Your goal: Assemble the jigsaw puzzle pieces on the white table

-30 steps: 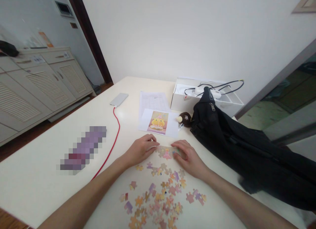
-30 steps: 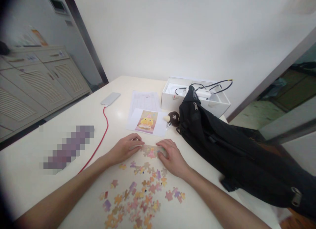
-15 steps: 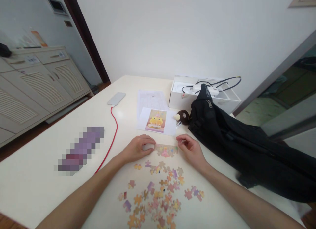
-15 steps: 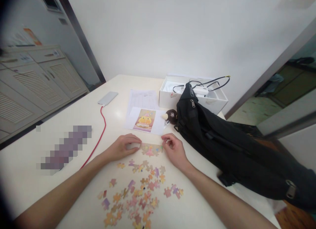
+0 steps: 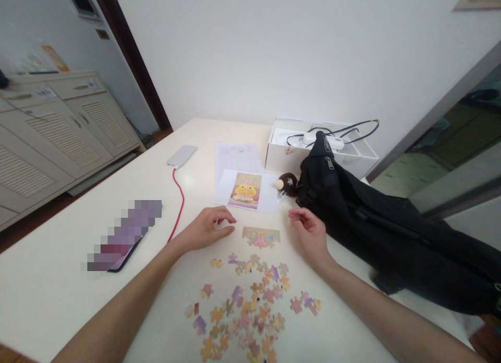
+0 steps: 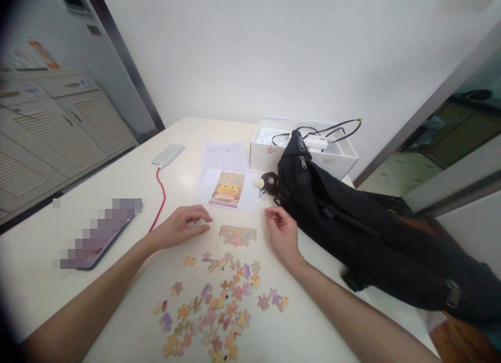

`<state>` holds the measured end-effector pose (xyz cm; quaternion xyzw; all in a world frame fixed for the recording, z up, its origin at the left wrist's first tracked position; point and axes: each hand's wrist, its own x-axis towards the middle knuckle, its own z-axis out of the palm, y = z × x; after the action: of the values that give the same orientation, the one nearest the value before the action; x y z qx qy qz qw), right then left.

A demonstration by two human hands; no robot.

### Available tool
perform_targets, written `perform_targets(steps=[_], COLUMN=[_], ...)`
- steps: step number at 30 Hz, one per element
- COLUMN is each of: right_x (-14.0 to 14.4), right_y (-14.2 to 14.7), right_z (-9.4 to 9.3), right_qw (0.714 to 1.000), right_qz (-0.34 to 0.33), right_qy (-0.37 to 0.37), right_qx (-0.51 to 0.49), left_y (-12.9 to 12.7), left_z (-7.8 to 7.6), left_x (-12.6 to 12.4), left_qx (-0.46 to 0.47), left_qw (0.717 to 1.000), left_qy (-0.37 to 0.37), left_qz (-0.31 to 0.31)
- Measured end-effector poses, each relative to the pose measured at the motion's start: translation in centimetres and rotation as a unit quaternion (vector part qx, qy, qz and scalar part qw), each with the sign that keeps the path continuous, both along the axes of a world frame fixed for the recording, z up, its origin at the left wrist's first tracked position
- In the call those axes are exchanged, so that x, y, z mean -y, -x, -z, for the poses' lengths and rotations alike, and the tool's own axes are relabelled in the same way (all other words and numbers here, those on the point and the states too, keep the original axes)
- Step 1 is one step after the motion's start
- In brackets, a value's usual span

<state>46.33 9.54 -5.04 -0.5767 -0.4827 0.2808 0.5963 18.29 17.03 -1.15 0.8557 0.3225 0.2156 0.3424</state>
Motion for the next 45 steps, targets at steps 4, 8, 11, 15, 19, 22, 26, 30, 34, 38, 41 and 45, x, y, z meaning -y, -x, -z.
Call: perform_targets(steps=[4, 8, 11, 15, 19, 22, 26, 30, 34, 38, 41, 45], right_x=[-0.1, -0.2, -0.1, -0.1, 0.0, -0.1, -0.1, 0.0, 0.1, 0.1, 0.1, 0.1], right_y=[-0.2, -0.2, -0.1, -0.1, -0.1, -0.1, 0.1, 0.2, 0.2, 0.3, 0.3, 0.3], right_z=[0.3, 0.3, 0.2, 0.2, 0.2, 0.2, 0.0, -0.3, -0.4, -0.5, -0.5, -0.4], right_qw=[0.999, 1.000, 1.000, 1.000, 1.000, 1.000, 1.000, 0.999, 0.998, 0.997, 0.997, 0.997], right_qz=[0.020, 0.018, 0.014, 0.009, 0.002, 0.002, -0.002, -0.031, -0.041, -0.049, -0.052, -0.052], right_qy=[0.007, 0.016, 0.020, 0.020, 0.023, 0.022, 0.022, 0.020, 0.018, 0.022, 0.024, 0.019], right_qx=[-0.025, -0.018, -0.012, -0.006, 0.002, -0.005, -0.003, 0.023, 0.041, 0.047, 0.048, 0.059], left_y=[2.1, 2.5, 1.8, 1.1, 1.3, 1.8, 2.1, 0.7, -1.6, -3.3, -3.8, -3.9], left_z=[-1.7, -1.8, -1.5, -1.5, -1.6, -1.6, -1.6, -1.6, -1.1, -0.3, 0.0, 0.4], left_x=[0.0, 0.7, 1.3, 1.5, 1.0, 0.5, 0.6, 1.7, 3.6, 5.5, 6.4, 6.7], left_qx=[-0.106, -0.161, -0.169, -0.151, -0.111, -0.098, -0.136, -0.080, -0.029, -0.101, -0.138, -0.089], left_qw=[0.991, 0.979, 0.974, 0.974, 0.980, 0.985, 0.981, 0.990, 0.995, 0.988, 0.982, 0.992], left_qy=[0.061, 0.091, 0.105, 0.113, 0.120, 0.105, 0.096, 0.069, 0.010, -0.068, -0.085, -0.048], left_qz=[0.047, 0.085, 0.109, 0.124, 0.115, 0.097, 0.101, 0.098, 0.090, 0.097, 0.096, 0.072])
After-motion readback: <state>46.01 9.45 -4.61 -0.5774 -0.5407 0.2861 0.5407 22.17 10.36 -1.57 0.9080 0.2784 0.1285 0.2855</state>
